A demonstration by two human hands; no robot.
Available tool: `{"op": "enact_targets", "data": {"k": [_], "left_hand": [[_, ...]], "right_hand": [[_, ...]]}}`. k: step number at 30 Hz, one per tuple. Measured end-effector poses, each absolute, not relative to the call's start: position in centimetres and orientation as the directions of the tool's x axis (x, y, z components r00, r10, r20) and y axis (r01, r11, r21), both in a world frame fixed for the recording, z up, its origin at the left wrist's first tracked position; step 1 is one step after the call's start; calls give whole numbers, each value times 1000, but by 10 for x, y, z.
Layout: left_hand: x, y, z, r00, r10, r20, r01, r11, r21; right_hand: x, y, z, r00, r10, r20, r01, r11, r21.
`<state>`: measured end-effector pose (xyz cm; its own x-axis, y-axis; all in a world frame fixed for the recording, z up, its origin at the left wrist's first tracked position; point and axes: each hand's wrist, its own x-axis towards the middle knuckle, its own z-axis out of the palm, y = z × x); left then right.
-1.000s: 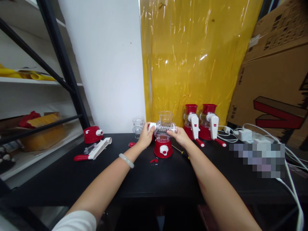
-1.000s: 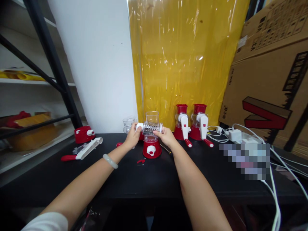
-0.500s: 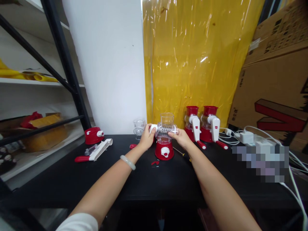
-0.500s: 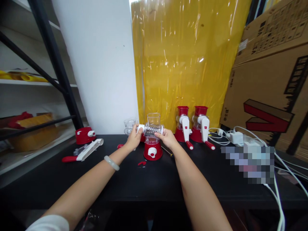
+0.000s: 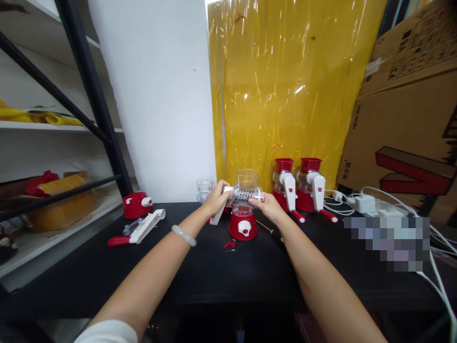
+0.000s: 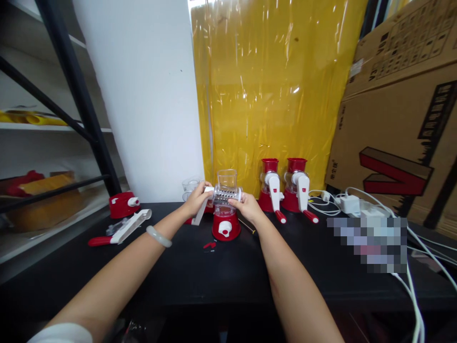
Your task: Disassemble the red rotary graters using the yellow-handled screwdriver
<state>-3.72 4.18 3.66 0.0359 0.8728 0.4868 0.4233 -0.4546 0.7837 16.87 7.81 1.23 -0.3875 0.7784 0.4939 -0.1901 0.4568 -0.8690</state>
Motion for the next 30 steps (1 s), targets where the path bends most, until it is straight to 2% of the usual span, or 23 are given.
{"op": "enact_targets", "data": {"k": [4, 10, 17, 23, 28, 30], "left_hand": [[-31, 42, 45, -23, 792, 610, 632, -461, 623], [-33, 48, 47, 102, 759, 643, 676, -528, 515], [-25, 49, 37, -102, 678, 728, 645, -512, 568], [-32, 51, 44, 79, 728, 681, 628, -567, 533], [-24, 48, 37, -110, 688, 717, 617, -518, 592], [-22, 47, 35, -130, 670, 731, 604, -532, 594]], "right_hand": [[169, 77, 13, -383, 785, 486, -184, 451, -873], [169, 76, 13, -375, 796, 475, -206, 428, -880], [169, 74, 13, -373, 807, 458, -238, 395, -888], [170, 75, 13, -376, 798, 471, -237, 408, -882], [169, 76, 13, -352, 812, 465, -191, 424, -885], [169, 76, 13, -354, 812, 465, -191, 424, -885]]}}
